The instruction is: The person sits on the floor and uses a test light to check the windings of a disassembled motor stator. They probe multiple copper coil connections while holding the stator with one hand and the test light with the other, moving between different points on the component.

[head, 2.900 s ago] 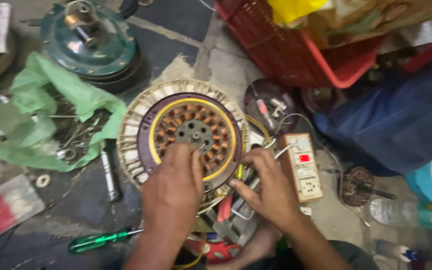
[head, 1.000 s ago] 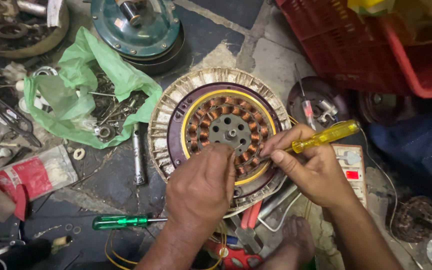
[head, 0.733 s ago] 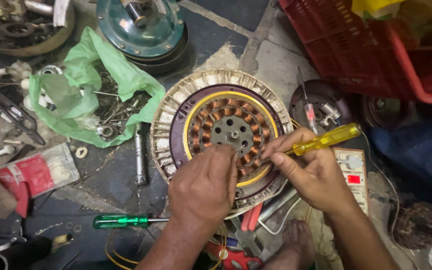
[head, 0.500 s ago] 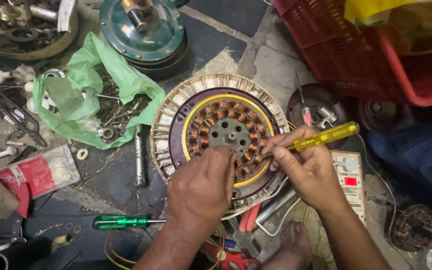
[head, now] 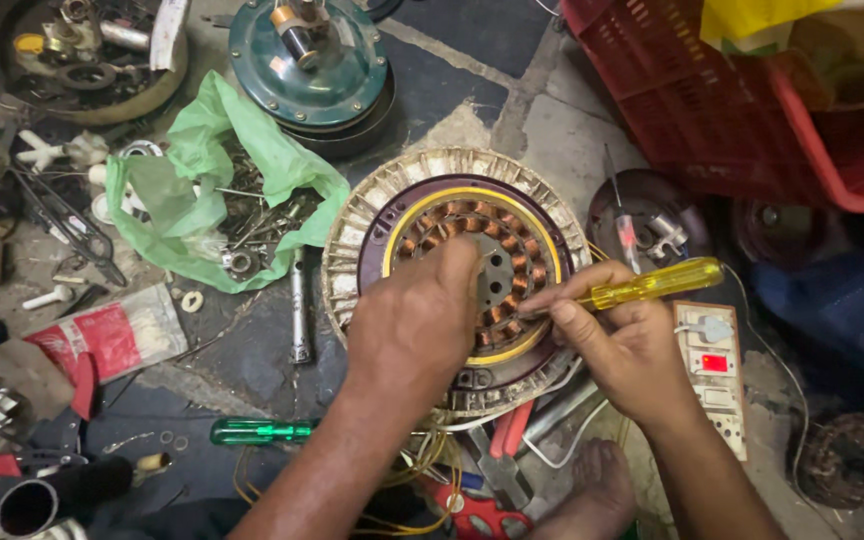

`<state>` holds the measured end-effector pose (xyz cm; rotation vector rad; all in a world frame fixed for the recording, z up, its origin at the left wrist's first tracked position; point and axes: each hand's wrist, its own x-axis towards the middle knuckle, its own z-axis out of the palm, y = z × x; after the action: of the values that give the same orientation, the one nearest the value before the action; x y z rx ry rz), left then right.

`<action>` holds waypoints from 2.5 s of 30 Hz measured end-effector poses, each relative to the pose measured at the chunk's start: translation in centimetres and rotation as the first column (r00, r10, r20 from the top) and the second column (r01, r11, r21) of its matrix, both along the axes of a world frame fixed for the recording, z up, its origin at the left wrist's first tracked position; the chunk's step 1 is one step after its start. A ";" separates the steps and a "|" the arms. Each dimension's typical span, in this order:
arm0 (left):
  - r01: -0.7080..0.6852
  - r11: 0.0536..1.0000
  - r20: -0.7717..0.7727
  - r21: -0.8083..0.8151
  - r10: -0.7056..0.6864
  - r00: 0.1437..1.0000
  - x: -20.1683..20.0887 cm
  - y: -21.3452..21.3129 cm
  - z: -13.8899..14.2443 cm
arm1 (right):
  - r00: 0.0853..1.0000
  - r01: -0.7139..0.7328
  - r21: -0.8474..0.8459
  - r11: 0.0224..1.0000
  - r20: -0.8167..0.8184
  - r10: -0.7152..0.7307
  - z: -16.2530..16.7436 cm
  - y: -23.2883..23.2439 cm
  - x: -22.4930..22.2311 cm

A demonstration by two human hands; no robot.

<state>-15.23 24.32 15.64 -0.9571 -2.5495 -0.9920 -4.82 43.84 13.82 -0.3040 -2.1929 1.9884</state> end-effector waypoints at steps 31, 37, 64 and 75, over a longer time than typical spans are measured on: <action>0.123 0.987 -0.030 0.100 -0.121 0.992 -0.5 -0.4 -0.9 | 0.953 -0.300 0.242 0.923 0.123 0.277 3.0 0.8 -0.8; 0.113 0.988 -0.066 0.109 -0.106 0.992 -0.6 -0.3 -0.6 | 0.951 -0.305 0.241 0.921 0.123 0.283 3.0 1.0 -1.0; 0.106 0.994 -0.016 0.040 -0.106 0.994 0.3 0.0 -0.5 | 0.922 -0.370 0.470 0.802 0.075 0.381 2.9 1.4 -1.5; 0.110 0.993 0.002 0.033 -0.111 0.994 0.3 0.0 -0.4 | 0.940 -0.339 0.349 0.874 0.151 0.305 2.3 1.6 -1.1</action>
<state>-14.95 24.33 15.28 -1.0984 -2.4985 -1.0634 -5.96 45.41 16.10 0.0288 -2.7699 1.6654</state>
